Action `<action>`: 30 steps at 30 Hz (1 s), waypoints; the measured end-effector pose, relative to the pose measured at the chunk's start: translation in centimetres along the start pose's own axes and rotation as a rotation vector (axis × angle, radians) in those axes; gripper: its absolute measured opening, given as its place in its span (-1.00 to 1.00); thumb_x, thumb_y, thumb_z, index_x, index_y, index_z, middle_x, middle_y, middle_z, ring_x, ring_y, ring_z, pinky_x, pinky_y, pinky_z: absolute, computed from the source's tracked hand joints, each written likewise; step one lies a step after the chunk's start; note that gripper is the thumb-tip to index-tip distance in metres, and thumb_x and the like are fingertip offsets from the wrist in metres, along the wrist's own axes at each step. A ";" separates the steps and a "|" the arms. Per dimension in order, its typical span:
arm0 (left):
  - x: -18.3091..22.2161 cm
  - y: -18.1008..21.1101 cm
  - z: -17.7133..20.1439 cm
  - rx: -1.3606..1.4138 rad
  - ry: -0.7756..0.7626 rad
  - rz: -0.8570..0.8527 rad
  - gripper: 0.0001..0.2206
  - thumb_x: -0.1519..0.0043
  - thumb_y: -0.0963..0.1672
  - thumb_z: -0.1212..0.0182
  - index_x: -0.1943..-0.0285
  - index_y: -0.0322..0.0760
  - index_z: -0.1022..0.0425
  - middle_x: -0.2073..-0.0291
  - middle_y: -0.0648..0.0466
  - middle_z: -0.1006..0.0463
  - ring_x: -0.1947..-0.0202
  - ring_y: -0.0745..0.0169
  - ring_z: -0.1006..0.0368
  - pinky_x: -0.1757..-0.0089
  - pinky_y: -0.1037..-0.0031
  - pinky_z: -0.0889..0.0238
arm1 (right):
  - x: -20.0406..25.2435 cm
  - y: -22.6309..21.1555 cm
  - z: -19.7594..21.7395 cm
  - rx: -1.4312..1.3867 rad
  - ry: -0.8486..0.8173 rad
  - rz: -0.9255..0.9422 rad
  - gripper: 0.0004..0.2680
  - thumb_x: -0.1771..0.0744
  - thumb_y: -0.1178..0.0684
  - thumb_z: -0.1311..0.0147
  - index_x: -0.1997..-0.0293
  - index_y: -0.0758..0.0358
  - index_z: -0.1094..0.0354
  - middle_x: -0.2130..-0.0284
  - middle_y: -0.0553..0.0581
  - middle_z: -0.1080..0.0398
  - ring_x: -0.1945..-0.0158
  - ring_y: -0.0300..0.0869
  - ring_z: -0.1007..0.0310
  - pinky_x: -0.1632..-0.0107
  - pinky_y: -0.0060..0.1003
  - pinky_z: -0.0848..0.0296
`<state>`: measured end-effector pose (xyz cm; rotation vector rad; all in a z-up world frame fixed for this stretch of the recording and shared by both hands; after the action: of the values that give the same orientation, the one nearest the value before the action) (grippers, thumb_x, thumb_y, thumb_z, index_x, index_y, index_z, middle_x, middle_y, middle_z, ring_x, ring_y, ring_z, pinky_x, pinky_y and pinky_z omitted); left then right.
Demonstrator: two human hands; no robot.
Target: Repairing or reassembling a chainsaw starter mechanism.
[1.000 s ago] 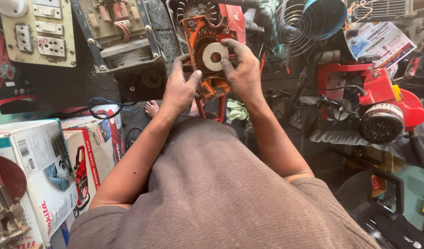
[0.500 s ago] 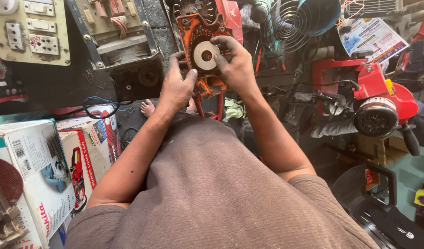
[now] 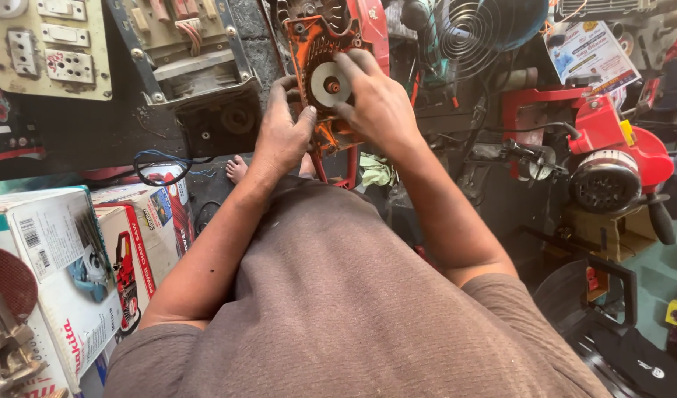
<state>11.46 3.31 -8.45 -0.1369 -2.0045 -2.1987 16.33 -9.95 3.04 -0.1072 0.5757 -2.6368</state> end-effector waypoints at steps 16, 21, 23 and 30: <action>-0.5 1.0 -0.4 0.120 -0.188 0.134 -0.54 -0.31 -0.19 -0.17 -0.38 -0.31 -0.13 -0.13 -0.07 -0.48 0.26 0.32 -0.57 0.48 0.55 -0.44 | -1.1 -2.2 -1.1 0.216 -0.084 0.384 -0.52 -0.21 -0.13 -0.42 -0.15 0.26 -0.36 0.03 0.13 -0.37 0.09 0.00 -0.51 0.18 -0.11 -0.50; -0.9 1.0 -0.4 0.087 -0.242 0.110 -0.53 -0.30 -0.21 -0.17 -0.38 -0.31 -0.12 -0.12 -0.06 -0.45 0.29 0.35 -0.56 0.49 0.55 -0.43 | -0.8 -2.9 -0.7 0.287 -0.076 0.471 -0.52 -0.20 -0.15 -0.41 -0.14 0.25 -0.36 0.04 0.11 -0.36 0.04 -0.05 -0.46 0.15 -0.12 -0.49; -1.0 0.9 -0.5 0.077 -0.255 0.110 -0.53 -0.31 -0.21 -0.17 -0.38 -0.32 -0.12 -0.11 -0.07 -0.45 0.33 0.35 -0.54 0.49 0.55 -0.42 | -0.6 -2.9 -0.6 0.294 -0.059 0.507 -0.52 -0.20 -0.14 -0.41 -0.14 0.25 -0.36 0.03 0.10 -0.36 0.03 -0.06 -0.45 0.15 -0.13 -0.48; -1.1 0.0 -0.8 0.143 -0.305 0.150 -0.54 -0.33 -0.21 -0.17 -0.39 -0.29 -0.13 -0.11 -0.02 -0.47 0.38 0.41 -0.48 0.48 0.56 -0.37 | -0.6 -3.7 -0.5 0.281 -0.070 0.589 -0.62 -0.22 -0.10 -0.36 -0.02 0.28 -0.37 0.08 0.13 -0.36 0.04 -0.04 -0.46 0.12 -0.14 -0.51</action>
<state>12.60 2.54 -8.69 -0.6164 -2.2130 -2.0340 15.33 -6.48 4.10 0.0504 0.1671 -2.0991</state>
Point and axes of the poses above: each hand's wrist, its own x-axis away from the middle knuckle, its own z-axis out of the back of the hand, y = z × x, the point moved 10 cm from there along -x, towards the middle knuckle
